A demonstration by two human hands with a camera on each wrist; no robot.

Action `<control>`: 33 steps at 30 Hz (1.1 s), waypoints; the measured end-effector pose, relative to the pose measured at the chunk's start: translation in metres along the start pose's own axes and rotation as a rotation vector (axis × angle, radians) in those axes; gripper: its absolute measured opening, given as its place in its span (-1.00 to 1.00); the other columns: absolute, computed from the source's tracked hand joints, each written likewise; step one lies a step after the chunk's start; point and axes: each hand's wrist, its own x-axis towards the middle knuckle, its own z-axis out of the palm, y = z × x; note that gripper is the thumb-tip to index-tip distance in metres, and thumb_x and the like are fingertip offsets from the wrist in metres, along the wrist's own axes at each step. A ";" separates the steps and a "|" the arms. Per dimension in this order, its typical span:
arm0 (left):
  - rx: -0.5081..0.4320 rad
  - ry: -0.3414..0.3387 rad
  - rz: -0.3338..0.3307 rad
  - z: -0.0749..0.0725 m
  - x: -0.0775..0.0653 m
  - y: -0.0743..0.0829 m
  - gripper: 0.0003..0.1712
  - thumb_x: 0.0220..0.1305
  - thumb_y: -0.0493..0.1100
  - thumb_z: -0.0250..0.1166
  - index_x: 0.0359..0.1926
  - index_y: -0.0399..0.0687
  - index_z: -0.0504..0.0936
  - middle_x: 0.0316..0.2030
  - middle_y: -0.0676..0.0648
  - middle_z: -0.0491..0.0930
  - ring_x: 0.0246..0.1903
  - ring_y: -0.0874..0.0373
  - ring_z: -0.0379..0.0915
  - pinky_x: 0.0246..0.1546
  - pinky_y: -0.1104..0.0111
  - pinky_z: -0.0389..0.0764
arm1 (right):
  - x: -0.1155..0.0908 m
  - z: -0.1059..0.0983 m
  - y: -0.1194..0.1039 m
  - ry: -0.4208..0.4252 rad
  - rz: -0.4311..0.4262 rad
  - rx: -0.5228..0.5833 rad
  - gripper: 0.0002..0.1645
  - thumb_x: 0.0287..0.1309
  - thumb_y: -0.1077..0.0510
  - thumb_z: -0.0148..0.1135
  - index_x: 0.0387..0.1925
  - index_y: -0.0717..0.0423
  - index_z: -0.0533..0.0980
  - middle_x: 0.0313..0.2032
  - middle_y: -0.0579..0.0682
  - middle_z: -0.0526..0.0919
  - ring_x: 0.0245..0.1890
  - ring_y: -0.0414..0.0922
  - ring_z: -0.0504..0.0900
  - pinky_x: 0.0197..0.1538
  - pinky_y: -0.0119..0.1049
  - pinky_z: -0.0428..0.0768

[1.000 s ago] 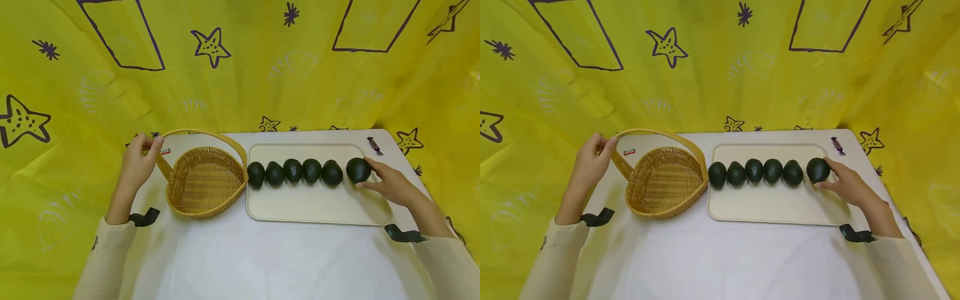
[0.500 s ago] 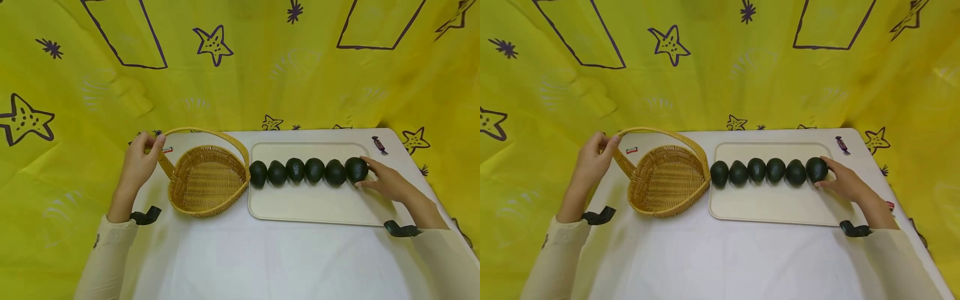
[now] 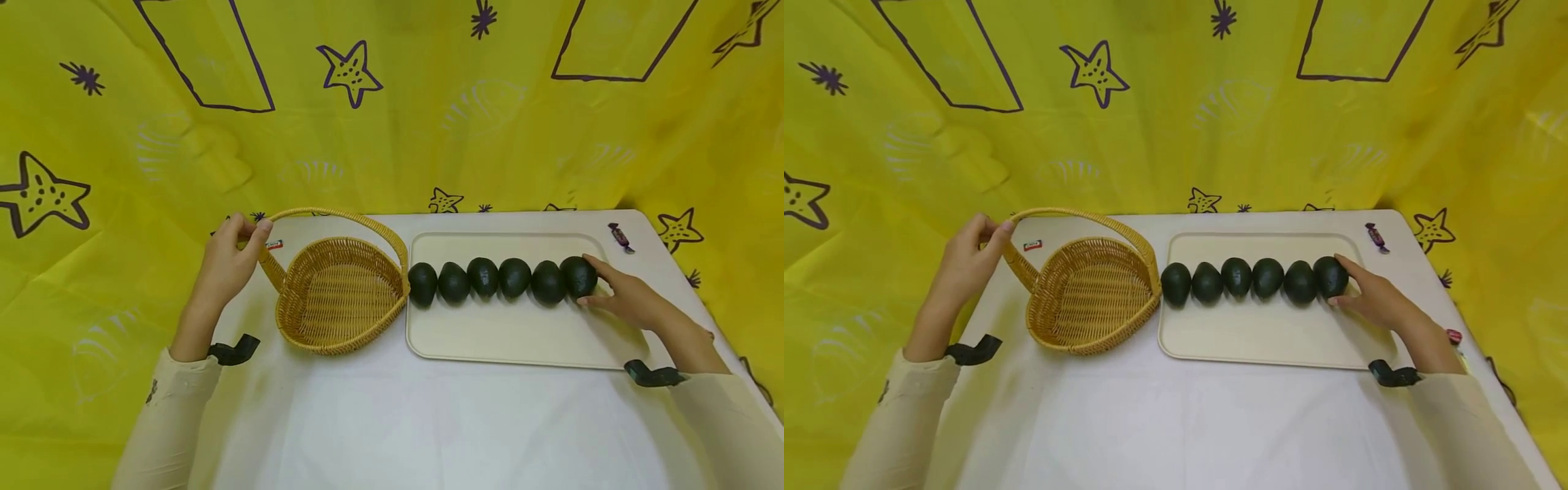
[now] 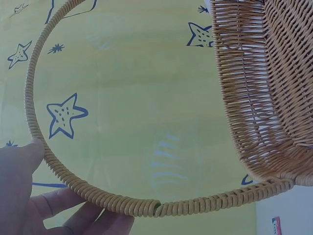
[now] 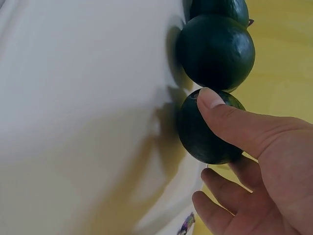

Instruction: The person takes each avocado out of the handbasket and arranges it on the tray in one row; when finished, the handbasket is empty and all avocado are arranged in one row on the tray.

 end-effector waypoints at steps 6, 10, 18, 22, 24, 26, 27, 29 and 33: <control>-0.004 -0.003 0.001 0.000 -0.001 0.001 -0.40 0.64 0.24 0.04 -0.05 -0.30 0.47 0.05 -0.33 0.52 0.11 -0.27 0.45 0.07 -0.07 0.40 | 0.001 0.000 -0.002 -0.008 0.013 -0.006 0.26 0.39 -0.07 0.41 0.68 0.24 -0.24 0.46 0.70 0.06 0.36 0.71 0.15 0.31 0.59 0.19; -0.001 -0.005 -0.010 -0.001 -0.002 0.002 -0.35 0.62 0.28 0.04 0.02 -0.31 0.49 0.10 -0.34 0.50 0.18 -0.29 0.42 0.15 -0.15 0.39 | 0.000 0.000 -0.004 -0.021 0.033 -0.012 0.31 0.38 -0.13 0.41 0.67 0.24 -0.28 0.46 0.70 0.02 0.37 0.71 0.14 0.33 0.58 0.17; -0.005 0.068 -0.009 -0.001 -0.005 0.006 -0.33 0.60 0.25 0.10 0.13 -0.36 0.48 0.17 -0.39 0.36 0.22 -0.26 0.36 0.16 -0.09 0.41 | 0.001 -0.004 -0.003 -0.029 0.042 0.005 0.35 0.35 -0.15 0.43 0.67 0.26 -0.31 0.52 0.64 -0.07 0.40 0.70 0.06 0.35 0.58 0.12; 0.036 0.208 -0.005 0.001 -0.009 0.010 -0.40 0.58 0.16 0.18 0.12 -0.37 0.45 0.11 -0.38 0.35 0.12 -0.23 0.38 0.05 0.07 0.38 | 0.002 -0.005 -0.001 -0.027 0.054 0.010 0.35 0.36 -0.14 0.42 0.66 0.28 -0.31 0.51 0.65 -0.07 0.41 0.70 0.04 0.36 0.58 0.10; 0.058 0.278 -0.003 0.002 -0.011 0.013 -0.43 0.57 0.12 0.20 0.11 -0.37 0.43 0.07 -0.37 0.36 0.07 -0.22 0.38 0.01 0.12 0.34 | 0.002 -0.006 -0.001 -0.027 0.061 0.015 0.35 0.37 -0.14 0.42 0.66 0.28 -0.32 0.51 0.65 -0.08 0.42 0.69 0.02 0.37 0.58 0.09; 0.064 0.329 0.008 0.003 -0.014 0.017 -0.46 0.56 0.10 0.22 0.09 -0.36 0.43 0.02 -0.34 0.38 0.03 -0.18 0.37 -0.01 0.17 0.31 | 0.003 -0.006 -0.001 -0.025 0.062 0.016 0.34 0.37 -0.14 0.41 0.66 0.29 -0.31 0.51 0.65 -0.07 0.42 0.69 0.02 0.36 0.58 0.10; 0.063 0.352 0.019 0.003 -0.016 0.019 -0.49 0.55 0.08 0.23 0.07 -0.35 0.43 -0.01 -0.31 0.39 0.00 -0.13 0.38 -0.03 0.21 0.31 | 0.003 -0.006 -0.001 -0.024 0.063 0.017 0.34 0.38 -0.14 0.41 0.66 0.29 -0.31 0.51 0.65 -0.07 0.42 0.69 0.02 0.36 0.58 0.10; 0.041 0.403 0.074 0.005 -0.019 0.021 -0.55 0.53 0.02 0.26 -0.02 -0.36 0.47 -0.11 -0.28 0.42 -0.11 0.01 0.39 -0.08 0.31 0.32 | 0.003 -0.007 -0.002 -0.019 0.059 0.014 0.32 0.38 -0.12 0.41 0.66 0.30 -0.30 0.51 0.65 -0.06 0.42 0.69 0.03 0.36 0.57 0.11; -0.011 0.473 0.267 0.012 -0.026 0.023 -0.72 0.48 -0.17 0.27 -0.28 -0.37 0.55 -0.41 -0.18 0.53 -0.39 0.35 0.36 -0.28 0.54 0.35 | 0.002 -0.007 -0.003 -0.016 0.066 0.017 0.34 0.39 -0.15 0.40 0.66 0.31 -0.32 0.53 0.63 -0.10 0.43 0.69 0.01 0.38 0.57 0.08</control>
